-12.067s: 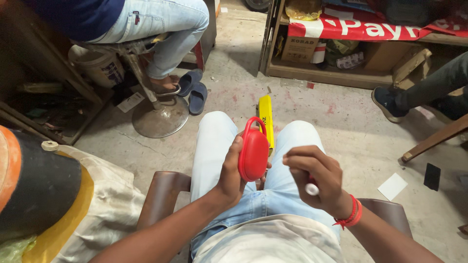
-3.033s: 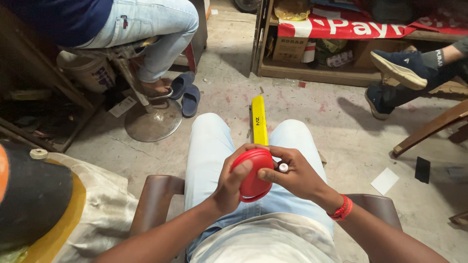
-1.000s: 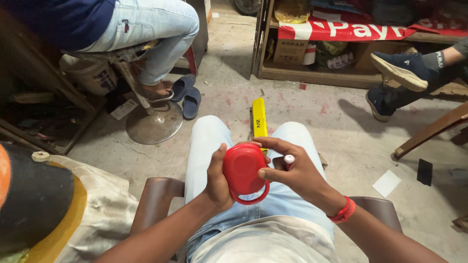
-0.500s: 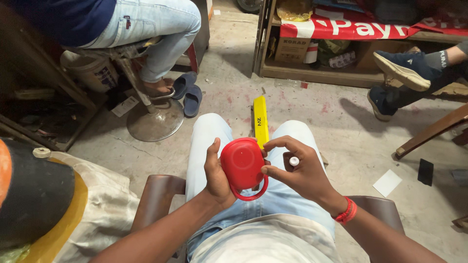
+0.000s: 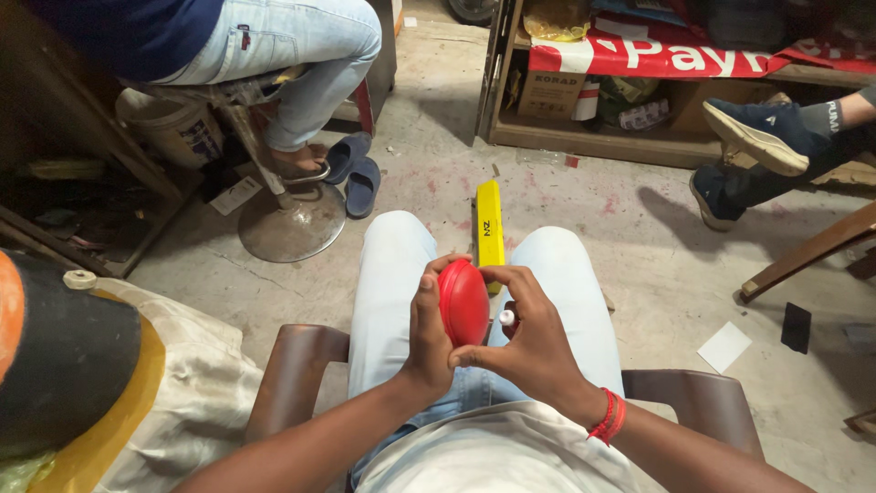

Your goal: The person uses a screwdriver to adjust components inside a black electronic housing with a green circuit board. They then place the housing on the floor and pick up a red circular object, manipulating it with the screwdriver.

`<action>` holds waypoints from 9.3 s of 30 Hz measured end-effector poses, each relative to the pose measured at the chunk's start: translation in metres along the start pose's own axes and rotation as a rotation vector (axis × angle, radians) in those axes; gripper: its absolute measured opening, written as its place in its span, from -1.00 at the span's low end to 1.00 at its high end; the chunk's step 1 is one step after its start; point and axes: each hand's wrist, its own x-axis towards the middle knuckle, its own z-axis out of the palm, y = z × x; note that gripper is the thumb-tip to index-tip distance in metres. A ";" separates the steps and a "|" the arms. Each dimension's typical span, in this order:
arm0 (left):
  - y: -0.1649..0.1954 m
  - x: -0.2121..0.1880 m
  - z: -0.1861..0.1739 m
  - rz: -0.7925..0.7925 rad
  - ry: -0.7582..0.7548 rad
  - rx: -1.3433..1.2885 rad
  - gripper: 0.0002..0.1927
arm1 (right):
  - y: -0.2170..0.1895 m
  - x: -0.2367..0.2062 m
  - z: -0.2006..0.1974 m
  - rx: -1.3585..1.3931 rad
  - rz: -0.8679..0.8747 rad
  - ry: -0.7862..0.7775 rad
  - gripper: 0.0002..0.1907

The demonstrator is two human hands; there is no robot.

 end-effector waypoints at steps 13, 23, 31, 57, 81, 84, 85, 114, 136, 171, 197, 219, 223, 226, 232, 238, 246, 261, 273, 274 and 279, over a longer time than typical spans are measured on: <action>0.001 0.003 -0.005 0.158 0.050 0.234 -0.33 | 0.000 0.000 0.001 0.101 0.019 -0.028 -0.15; -0.001 0.002 -0.004 0.255 0.080 0.347 -0.37 | 0.010 0.001 0.007 0.324 0.067 -0.083 -0.18; -0.006 0.000 -0.001 0.312 0.093 0.395 -0.45 | 0.012 0.000 0.010 0.316 0.121 -0.110 -0.21; 0.015 0.027 -0.009 -0.570 0.133 -0.228 -0.07 | 0.019 0.014 -0.036 -0.092 -0.265 -0.216 -0.39; 0.028 0.016 0.006 -0.627 -0.218 0.151 -0.50 | 0.027 0.023 -0.037 0.108 -0.038 -0.481 -0.19; 0.026 0.018 0.005 -0.624 -0.210 0.150 -0.51 | 0.026 0.023 -0.037 0.087 -0.014 -0.482 -0.19; 0.025 0.018 0.005 -0.628 -0.201 0.152 -0.52 | 0.027 0.023 -0.036 0.087 -0.022 -0.478 -0.20; 0.017 0.025 -0.021 -0.568 -0.206 -0.664 -0.20 | 0.054 0.004 -0.045 0.812 -0.214 0.093 -0.59; 0.017 0.031 -0.029 -0.542 -0.033 -0.574 -0.38 | 0.029 0.022 -0.068 0.146 -0.225 -0.229 -0.81; 0.013 0.019 -0.027 -0.339 -0.140 -0.784 -0.35 | 0.030 -0.009 -0.009 -0.010 -0.388 -0.173 -0.41; 0.001 0.031 -0.028 -0.435 0.084 -0.495 -0.32 | 0.054 -0.008 -0.011 0.163 -0.256 -0.114 -0.61; -0.003 0.019 -0.013 -0.431 -0.461 0.123 -0.35 | 0.073 0.024 -0.028 0.261 0.167 -0.171 -0.53; -0.006 0.016 -0.014 -0.300 -0.449 0.283 -0.38 | 0.081 0.020 -0.023 0.265 0.323 -0.186 -0.59; -0.002 0.016 -0.015 -0.419 -0.420 0.157 -0.38 | 0.076 0.020 -0.022 0.316 0.481 -0.219 -0.57; 0.010 0.018 -0.009 -0.317 -0.359 0.160 -0.38 | 0.050 0.023 -0.034 0.609 0.490 -0.273 -0.40; 0.019 0.015 -0.004 -0.406 -0.392 0.079 -0.39 | 0.041 0.018 -0.035 0.780 0.474 -0.294 -0.37; 0.014 0.011 -0.003 -0.196 -0.468 0.219 -0.43 | 0.046 0.008 -0.028 0.701 0.467 -0.240 -0.23; 0.003 0.007 -0.002 -0.140 -0.443 0.225 -0.49 | 0.036 0.004 -0.024 0.404 0.262 -0.174 0.03; 0.008 0.006 -0.001 0.003 -0.408 0.339 -0.49 | 0.037 0.002 -0.022 0.376 0.302 -0.151 0.03; 0.009 0.006 0.000 0.028 -0.403 0.359 -0.48 | 0.038 0.002 -0.022 0.402 0.251 -0.157 0.03; 0.014 0.007 0.005 0.196 -0.301 0.637 -0.26 | 0.044 0.007 -0.027 0.679 0.429 -0.213 -0.10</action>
